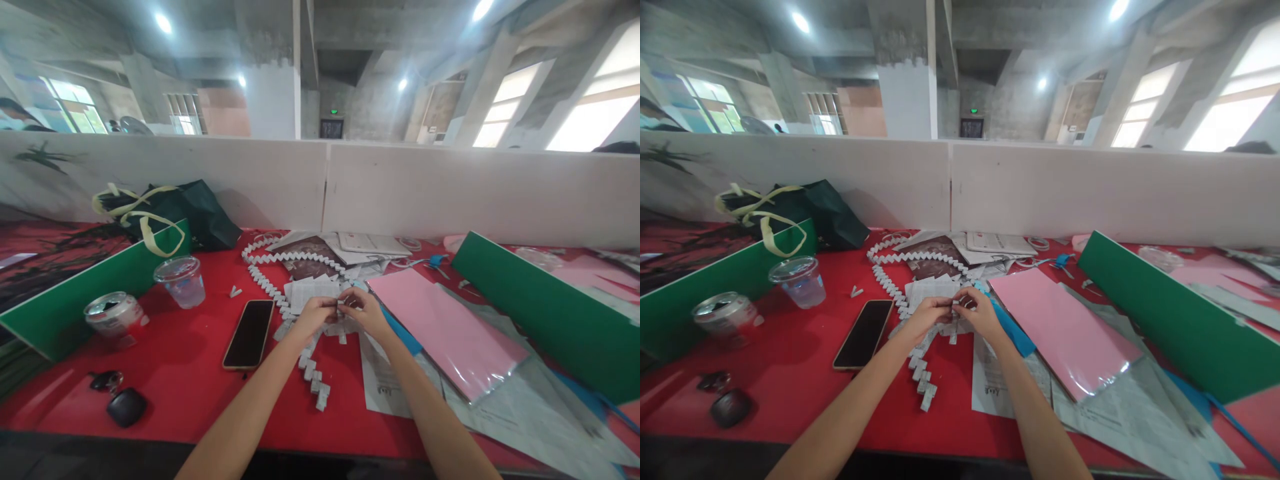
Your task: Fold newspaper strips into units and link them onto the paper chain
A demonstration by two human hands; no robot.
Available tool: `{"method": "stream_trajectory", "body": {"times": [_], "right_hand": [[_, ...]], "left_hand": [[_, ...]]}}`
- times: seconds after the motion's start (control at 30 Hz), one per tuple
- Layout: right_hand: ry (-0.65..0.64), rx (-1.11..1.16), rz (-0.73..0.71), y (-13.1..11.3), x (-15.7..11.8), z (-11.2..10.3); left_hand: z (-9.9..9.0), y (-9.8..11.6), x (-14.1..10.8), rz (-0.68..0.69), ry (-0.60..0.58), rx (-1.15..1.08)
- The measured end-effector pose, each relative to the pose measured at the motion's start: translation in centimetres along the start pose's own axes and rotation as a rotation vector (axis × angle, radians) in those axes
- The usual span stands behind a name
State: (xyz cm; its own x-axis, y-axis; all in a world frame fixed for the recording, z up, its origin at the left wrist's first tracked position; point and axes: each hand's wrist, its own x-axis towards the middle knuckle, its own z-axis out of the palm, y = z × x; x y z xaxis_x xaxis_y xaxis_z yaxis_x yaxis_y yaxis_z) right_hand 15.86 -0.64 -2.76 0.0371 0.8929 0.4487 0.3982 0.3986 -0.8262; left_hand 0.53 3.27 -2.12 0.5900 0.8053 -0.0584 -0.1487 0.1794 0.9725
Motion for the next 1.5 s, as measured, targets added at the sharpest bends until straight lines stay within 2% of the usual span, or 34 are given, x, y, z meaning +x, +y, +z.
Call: {"method": "stream_trajectory", "body": {"times": [0.2, 0.33, 0.63, 1.03, 1.5], "right_hand": [[-0.002, -0.014, -0.059, -0.4, 0.0, -0.1], [-0.014, -0.020, -0.091, -0.6, 0.0, 0.0], [-0.006, -0.009, -0.039, -0.3, -0.3, 0.3], [-0.052, 0.005, 0.003, 0.4, -0.1, 0.4], [-0.077, -0.008, -0.054, 0.3, -0.1, 0.3]], "left_hand": [[0.1, 0.4, -0.2, -0.016, 0.026, -0.051], [0.0, 0.7, -0.4, -0.014, -0.001, -0.042], [-0.5, 0.2, 0.0, -0.006, -0.014, -0.029], [-0.6, -0.1, 0.4, 0.058, 0.049, 0.059], [-0.6, -0.3, 0.3, 0.062, 0.115, 0.020]]}}
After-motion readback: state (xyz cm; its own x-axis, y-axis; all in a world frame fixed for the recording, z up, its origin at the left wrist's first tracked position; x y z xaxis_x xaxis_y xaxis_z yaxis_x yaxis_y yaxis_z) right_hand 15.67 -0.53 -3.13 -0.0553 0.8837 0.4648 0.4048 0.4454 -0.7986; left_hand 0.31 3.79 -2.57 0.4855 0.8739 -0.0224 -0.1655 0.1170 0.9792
